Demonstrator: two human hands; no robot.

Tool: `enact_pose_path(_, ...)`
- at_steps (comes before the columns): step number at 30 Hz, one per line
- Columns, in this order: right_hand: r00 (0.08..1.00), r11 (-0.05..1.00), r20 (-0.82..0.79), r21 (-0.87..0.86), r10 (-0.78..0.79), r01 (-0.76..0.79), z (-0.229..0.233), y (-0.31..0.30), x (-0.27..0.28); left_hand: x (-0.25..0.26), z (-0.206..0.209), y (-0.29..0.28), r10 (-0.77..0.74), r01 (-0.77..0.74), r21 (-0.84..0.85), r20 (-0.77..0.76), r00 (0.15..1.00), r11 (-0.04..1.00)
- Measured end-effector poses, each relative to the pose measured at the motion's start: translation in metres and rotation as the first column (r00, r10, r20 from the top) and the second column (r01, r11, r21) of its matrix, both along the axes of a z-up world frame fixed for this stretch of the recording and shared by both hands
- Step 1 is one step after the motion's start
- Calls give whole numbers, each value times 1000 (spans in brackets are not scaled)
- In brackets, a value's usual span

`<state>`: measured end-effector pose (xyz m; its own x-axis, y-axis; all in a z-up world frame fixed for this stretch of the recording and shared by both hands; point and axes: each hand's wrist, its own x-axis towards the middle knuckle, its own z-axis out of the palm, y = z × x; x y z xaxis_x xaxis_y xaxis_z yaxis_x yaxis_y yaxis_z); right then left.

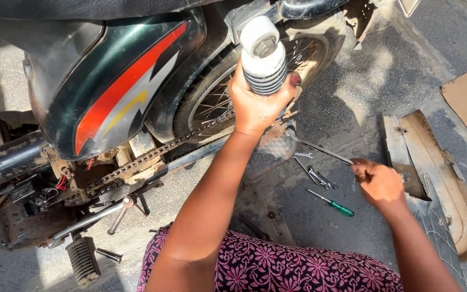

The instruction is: The person uses a screwdriver to work on the motorcycle's engine area, then moves to the rear wheel to adjust the chain tension using a wrench. The person also handles a metal footrest plate and various tools on the ground.

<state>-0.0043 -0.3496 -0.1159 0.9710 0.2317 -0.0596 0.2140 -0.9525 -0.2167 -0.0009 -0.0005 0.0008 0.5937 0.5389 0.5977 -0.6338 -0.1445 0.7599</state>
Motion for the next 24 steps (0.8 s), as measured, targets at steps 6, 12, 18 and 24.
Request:
enact_pose_path(6,983,982,-130,155,131,-110,41,14,55,0,0,0,-2,3,20,-27,1000,1000)
enact_pose_path(12,922,922,-83,128,378,-366,41,8,129,2,-3,-2,-82,82,-64,-10,997,995)
enact_pose_path(18,852,854,-64,11,520,-520,93,47,155,6,-11,0,-82,82,-36,7,997,996)
enact_pose_path(24,842,829,-76,-149,534,-539,95,68,191,0,-5,1,-60,60,-12,-49,997,998)
